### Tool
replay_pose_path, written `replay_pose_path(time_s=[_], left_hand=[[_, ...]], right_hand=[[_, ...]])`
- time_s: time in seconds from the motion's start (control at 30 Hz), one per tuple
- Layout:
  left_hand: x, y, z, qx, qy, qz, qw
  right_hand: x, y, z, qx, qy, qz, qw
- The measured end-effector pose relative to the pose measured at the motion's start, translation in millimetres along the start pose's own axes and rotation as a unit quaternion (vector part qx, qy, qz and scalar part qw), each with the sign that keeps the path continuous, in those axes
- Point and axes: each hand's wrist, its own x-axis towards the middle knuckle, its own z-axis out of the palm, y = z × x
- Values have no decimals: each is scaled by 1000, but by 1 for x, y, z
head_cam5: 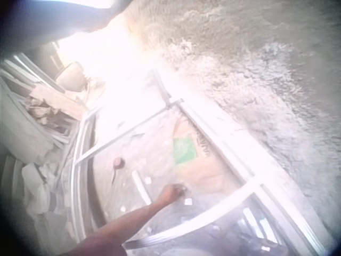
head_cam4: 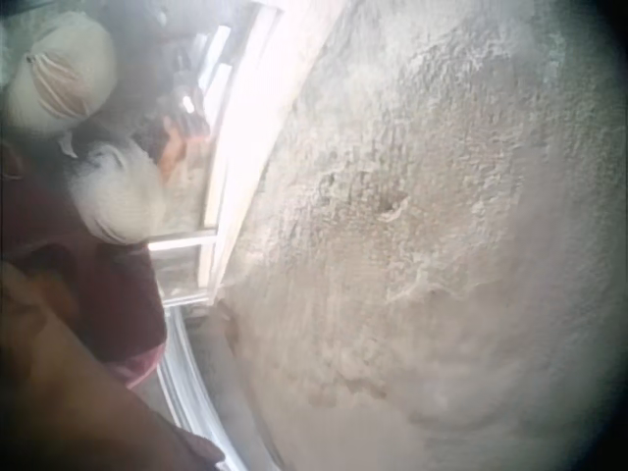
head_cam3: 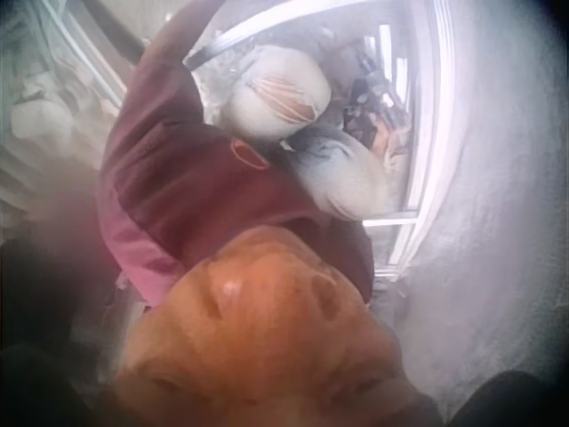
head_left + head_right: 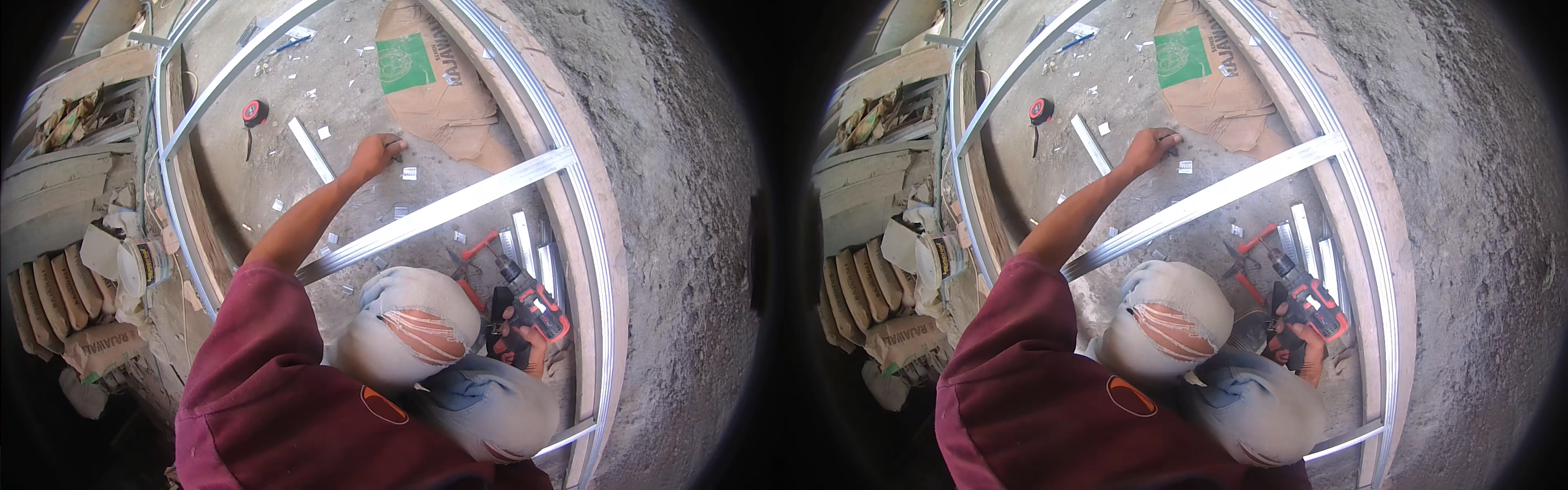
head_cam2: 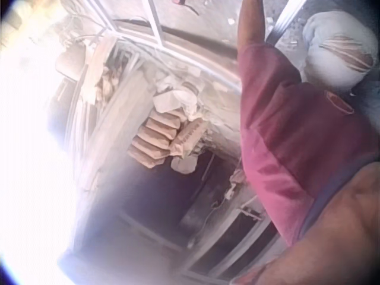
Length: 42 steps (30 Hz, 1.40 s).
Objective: The person assembles a rectangular metal frame on the floor using a cordless drill. They position metal strips, align them with the frame, and drive screws to secure the joints. The person repeatedly picks up strips, places them, and fastens them in place.
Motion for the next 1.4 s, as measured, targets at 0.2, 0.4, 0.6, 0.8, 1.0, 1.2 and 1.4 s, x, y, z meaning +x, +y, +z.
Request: replay_pose_path(time_s=[0.2, 0.4, 0.6, 0.8, 1.0, 1.2, 1.4], left_hand=[[-14, -5, -30, 167, 127, 111, 971], [-88, 134, -112, -160, 160, 45, 973], [-154, 204, -97, -470, 26, 157, 868], [-169, 214, -50, -652, -99, 67, 749], [-172, 206, -29, -722, -99, 21, 685], [-174, 211, -25, -715, -75, -4, 695], [-172, 210, -22, -721, -69, -6, 690]], right_hand=[[21, 28, -2, -12, -129, -60, 990], [-13, 19, 10, -7, -167, -120, 979], [20, 2, 52, 2, -331, -185, 925], [13, -7, 95, -22, -329, -217, 919], [6, -2, 100, -25, -302, -252, 919], [13, 1, 93, -34, -301, -260, 917], [7, 1, 98, -26, -279, -260, 924]])
